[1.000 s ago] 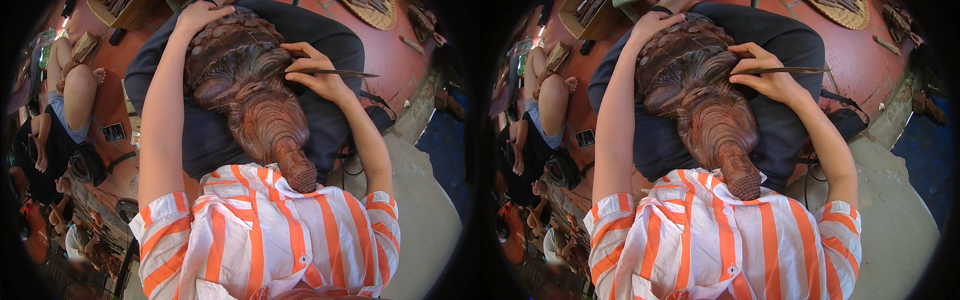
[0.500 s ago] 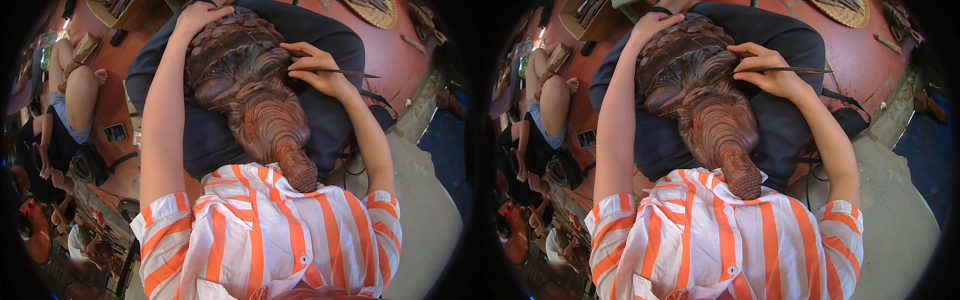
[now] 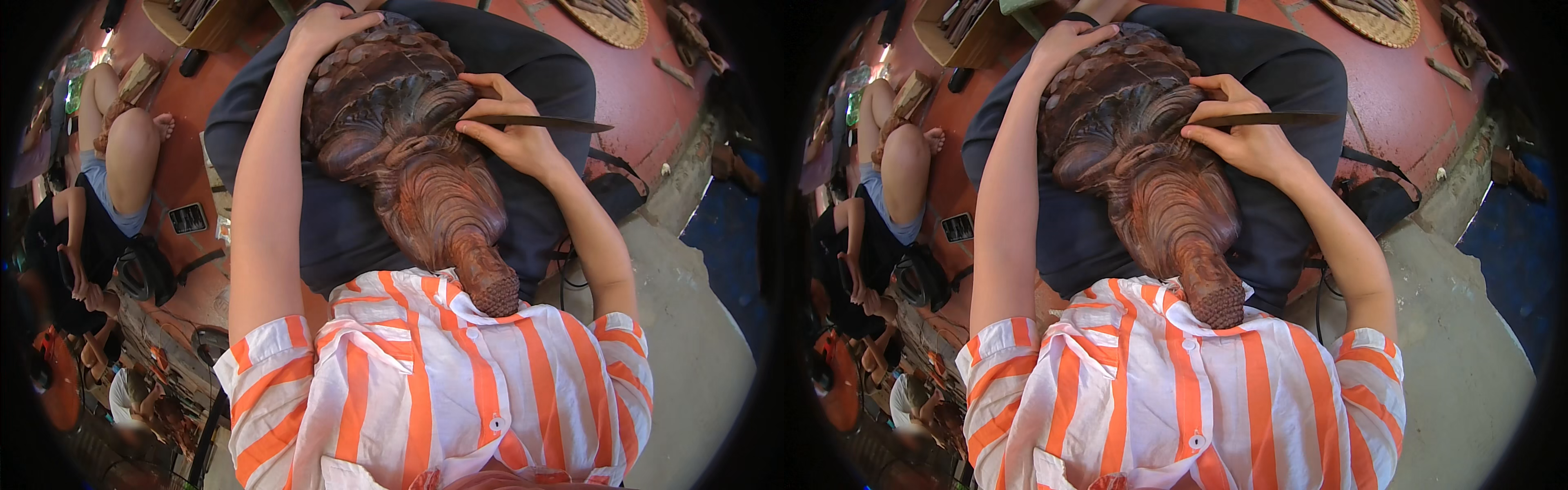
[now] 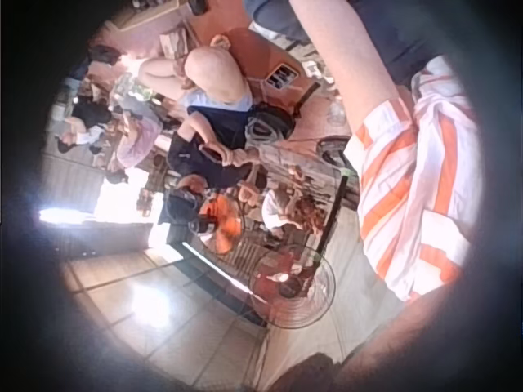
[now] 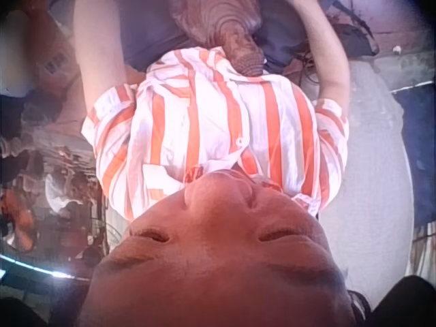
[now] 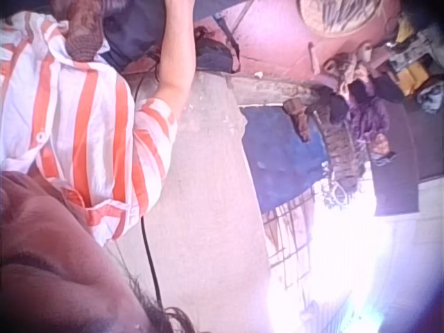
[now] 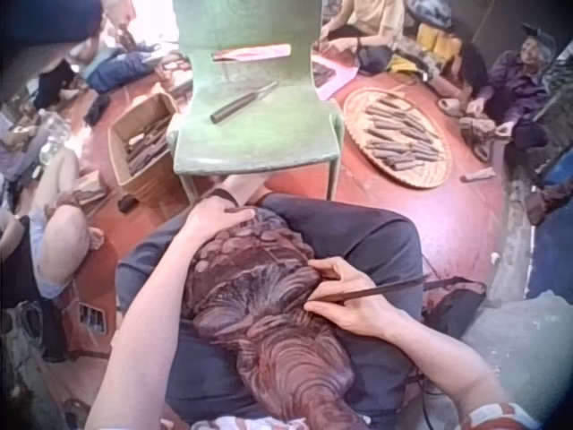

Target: The person carves a large wooden sculpture resting on their lap using a small carving knife. They hold the piece steady with one hand while making precise cuts and scraping motions with the other, occasionally rotating the workpiece to access different areas.

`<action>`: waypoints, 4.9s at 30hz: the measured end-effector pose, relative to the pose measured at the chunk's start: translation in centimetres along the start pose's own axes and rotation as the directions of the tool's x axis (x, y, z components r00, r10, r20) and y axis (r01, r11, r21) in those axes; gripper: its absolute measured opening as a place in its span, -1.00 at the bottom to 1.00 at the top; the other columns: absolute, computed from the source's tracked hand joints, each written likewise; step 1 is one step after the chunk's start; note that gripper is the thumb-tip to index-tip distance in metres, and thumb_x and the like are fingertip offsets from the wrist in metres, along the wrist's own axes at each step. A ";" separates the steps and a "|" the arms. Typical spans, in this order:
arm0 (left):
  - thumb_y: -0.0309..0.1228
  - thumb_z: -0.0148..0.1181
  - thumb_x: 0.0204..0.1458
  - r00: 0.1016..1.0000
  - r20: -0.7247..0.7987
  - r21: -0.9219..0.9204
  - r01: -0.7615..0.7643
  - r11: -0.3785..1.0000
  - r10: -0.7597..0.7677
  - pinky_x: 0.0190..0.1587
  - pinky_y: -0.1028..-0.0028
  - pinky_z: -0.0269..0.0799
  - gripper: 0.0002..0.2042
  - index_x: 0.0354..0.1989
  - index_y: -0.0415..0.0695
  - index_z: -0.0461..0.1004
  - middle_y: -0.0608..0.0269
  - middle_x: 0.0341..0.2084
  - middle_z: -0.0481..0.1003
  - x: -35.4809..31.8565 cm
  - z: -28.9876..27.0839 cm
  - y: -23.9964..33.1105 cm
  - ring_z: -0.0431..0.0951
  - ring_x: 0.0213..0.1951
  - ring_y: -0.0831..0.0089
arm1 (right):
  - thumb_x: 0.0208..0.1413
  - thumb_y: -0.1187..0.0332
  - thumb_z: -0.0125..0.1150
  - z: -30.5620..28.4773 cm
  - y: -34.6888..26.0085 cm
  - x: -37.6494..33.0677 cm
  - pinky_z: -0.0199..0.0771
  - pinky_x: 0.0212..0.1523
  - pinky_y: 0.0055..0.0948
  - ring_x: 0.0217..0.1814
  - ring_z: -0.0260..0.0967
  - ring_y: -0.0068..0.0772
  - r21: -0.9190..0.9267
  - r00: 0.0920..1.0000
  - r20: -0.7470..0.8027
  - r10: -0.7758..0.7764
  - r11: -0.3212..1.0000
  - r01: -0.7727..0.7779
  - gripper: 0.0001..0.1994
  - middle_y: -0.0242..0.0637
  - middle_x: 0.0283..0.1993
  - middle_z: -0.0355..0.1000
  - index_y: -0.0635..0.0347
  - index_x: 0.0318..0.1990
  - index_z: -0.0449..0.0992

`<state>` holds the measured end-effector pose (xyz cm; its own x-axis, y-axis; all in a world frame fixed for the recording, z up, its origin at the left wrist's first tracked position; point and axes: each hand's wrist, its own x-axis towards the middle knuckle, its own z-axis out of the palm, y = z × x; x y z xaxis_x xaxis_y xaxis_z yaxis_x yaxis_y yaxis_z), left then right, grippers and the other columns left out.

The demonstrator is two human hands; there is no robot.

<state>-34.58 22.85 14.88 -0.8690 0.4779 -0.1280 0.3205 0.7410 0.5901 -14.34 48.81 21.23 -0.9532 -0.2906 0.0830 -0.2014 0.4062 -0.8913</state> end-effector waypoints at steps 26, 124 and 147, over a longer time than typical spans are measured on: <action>0.35 0.11 -0.17 0.999 0.000 0.041 0.040 0.998 -0.040 -0.34 0.37 0.32 -0.31 -0.55 -0.20 0.53 0.18 -0.70 0.40 0.2 0.2 0.0 0.43 -0.56 0.34 | -0.05 0.30 0.38 0.8 -1.6 0.2 0.35 0.05 -0.38 0.03 0.40 -0.28 -0.066 0.988 -0.027 0.154 0.986 -0.156 -0.77 -0.11 0.04 0.35 0.30 -0.33 0.57; 0.35 0.11 -0.16 1.000 -0.004 0.029 0.012 1.000 -0.011 -0.33 0.37 0.32 -0.30 -0.52 -0.22 0.53 0.18 -0.69 0.41 0.1 0.1 -0.5 0.44 -0.54 0.36 | -0.03 0.43 0.34 -0.6 0.1 -0.2 0.34 0.02 -0.45 0.03 0.38 -0.39 0.273 0.978 -0.014 0.208 0.942 -0.196 -0.88 -0.19 0.07 0.37 0.30 -0.36 0.61; 0.31 0.13 -0.13 1.000 0.026 0.006 0.015 1.000 -0.015 -0.38 0.40 0.26 -0.33 -0.56 -0.23 0.49 0.23 -0.72 0.34 0.0 -0.2 -0.4 0.34 -0.58 0.42 | -0.03 0.38 0.37 -0.9 -0.1 0.5 0.33 0.04 -0.48 -0.04 0.41 -0.47 0.303 0.963 -0.001 0.271 0.917 -0.258 -0.81 -0.23 -0.03 0.44 0.33 -0.33 0.56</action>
<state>-34.80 22.48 14.76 -0.8637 0.4789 -0.1572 0.3099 0.7506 0.5836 -14.99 49.42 21.75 -0.9724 -0.1691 -0.1610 0.1291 0.1850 -0.9742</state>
